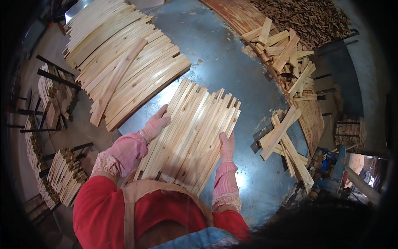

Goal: The person sorts and stacks thin wooden slats on a metal table. They pick up individual pieces from a pile, align them, and place them into a neat stack, occasionally moving the stack to a different location on the table.

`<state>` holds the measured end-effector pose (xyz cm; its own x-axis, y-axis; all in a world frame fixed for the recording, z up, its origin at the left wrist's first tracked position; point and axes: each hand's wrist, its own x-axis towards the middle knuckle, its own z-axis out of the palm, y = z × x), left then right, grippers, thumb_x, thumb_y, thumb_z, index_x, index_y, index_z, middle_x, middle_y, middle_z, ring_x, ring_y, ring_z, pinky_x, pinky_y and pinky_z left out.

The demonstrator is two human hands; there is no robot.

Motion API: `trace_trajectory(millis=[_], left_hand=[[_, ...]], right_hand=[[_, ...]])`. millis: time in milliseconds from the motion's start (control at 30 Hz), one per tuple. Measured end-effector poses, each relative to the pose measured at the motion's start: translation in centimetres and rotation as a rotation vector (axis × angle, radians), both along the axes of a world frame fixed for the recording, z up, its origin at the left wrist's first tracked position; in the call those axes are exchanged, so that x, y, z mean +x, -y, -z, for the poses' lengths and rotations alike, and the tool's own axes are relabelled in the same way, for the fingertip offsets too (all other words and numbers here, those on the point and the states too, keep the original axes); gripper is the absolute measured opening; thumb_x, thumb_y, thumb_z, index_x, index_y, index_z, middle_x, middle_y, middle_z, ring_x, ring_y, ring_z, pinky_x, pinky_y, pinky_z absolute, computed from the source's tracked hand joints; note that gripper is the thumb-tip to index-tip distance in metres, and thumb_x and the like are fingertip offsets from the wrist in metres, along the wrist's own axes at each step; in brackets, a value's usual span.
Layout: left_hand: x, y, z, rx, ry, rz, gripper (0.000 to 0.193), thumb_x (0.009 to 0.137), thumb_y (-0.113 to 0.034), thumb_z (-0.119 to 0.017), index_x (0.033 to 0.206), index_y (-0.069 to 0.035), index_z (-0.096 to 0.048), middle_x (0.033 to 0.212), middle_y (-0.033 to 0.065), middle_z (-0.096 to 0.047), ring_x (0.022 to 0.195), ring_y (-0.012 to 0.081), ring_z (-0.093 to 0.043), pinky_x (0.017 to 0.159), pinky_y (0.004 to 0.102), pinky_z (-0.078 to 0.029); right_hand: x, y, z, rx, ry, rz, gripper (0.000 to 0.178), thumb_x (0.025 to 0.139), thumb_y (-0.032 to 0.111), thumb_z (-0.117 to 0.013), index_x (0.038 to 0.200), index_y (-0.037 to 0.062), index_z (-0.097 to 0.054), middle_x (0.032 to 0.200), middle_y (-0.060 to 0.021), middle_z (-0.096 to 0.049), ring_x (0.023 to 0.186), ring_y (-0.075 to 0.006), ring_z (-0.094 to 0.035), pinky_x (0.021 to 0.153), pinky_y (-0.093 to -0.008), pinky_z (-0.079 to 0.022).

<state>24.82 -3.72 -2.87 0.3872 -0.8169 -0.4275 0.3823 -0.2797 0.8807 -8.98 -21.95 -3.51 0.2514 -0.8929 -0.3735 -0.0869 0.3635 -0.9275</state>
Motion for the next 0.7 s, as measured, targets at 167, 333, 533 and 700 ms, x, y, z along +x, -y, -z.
trace_trajectory(millis=[167, 333, 533, 700], left_hand=[[0.0, -1.3, -1.2, -0.043, -0.07, -0.004, 0.081, 0.095, -0.017, -0.065, 0.167, 0.003, -0.034, 0.159, 0.0149, -0.052, 0.142, 0.024, -0.051, 0.119, 0.0321, -0.038], [0.2, 1.7, -7.6, -0.243, -0.218, -0.022, 0.072, 0.094, -0.016, -0.069, 0.161, 0.0, -0.047, 0.148, 0.0105, -0.061, 0.133, 0.0201, -0.057, 0.116, 0.0337, -0.042], [1.4, 6.1, -22.2, -0.666, 0.015, -0.012, 0.074, 0.089, -0.018, -0.084, 0.154, -0.005, -0.05, 0.142, 0.0085, -0.061, 0.129, 0.0191, -0.058, 0.113, 0.037, -0.047], [2.1, 8.0, -28.2, -0.836, 0.221, 0.077, 0.111, 0.08, -0.014, -0.095, 0.169, -0.007, -0.029, 0.157, 0.0115, -0.05, 0.143, 0.0231, -0.049, 0.12, 0.0403, -0.042]], right_hand=[[-0.5, -1.3, -2.6, 0.144, 0.216, 0.064, 0.082, 0.098, 0.012, -0.075, 0.167, 0.0028, -0.033, 0.147, -0.0144, -0.059, 0.129, -0.0266, -0.062, 0.112, -0.0384, -0.051], [-0.9, 0.7, -10.0, 0.066, 0.29, 0.051, 0.082, 0.094, 0.002, -0.075, 0.166, 0.0083, -0.036, 0.145, -0.0108, -0.061, 0.128, -0.0245, -0.064, 0.11, -0.0374, -0.054], [-2.2, 1.5, -25.6, -0.41, 0.341, 0.051, 0.077, 0.089, 0.004, -0.08, 0.158, 0.0085, -0.046, 0.131, -0.0049, -0.066, 0.115, -0.0186, -0.066, 0.098, -0.0342, -0.057], [-2.5, -1.4, -27.2, -0.713, 0.574, 0.1, 0.082, 0.082, 0.015, -0.09, 0.153, 0.0086, -0.05, 0.134, -0.0047, -0.065, 0.121, -0.021, -0.064, 0.101, -0.0372, -0.056]])
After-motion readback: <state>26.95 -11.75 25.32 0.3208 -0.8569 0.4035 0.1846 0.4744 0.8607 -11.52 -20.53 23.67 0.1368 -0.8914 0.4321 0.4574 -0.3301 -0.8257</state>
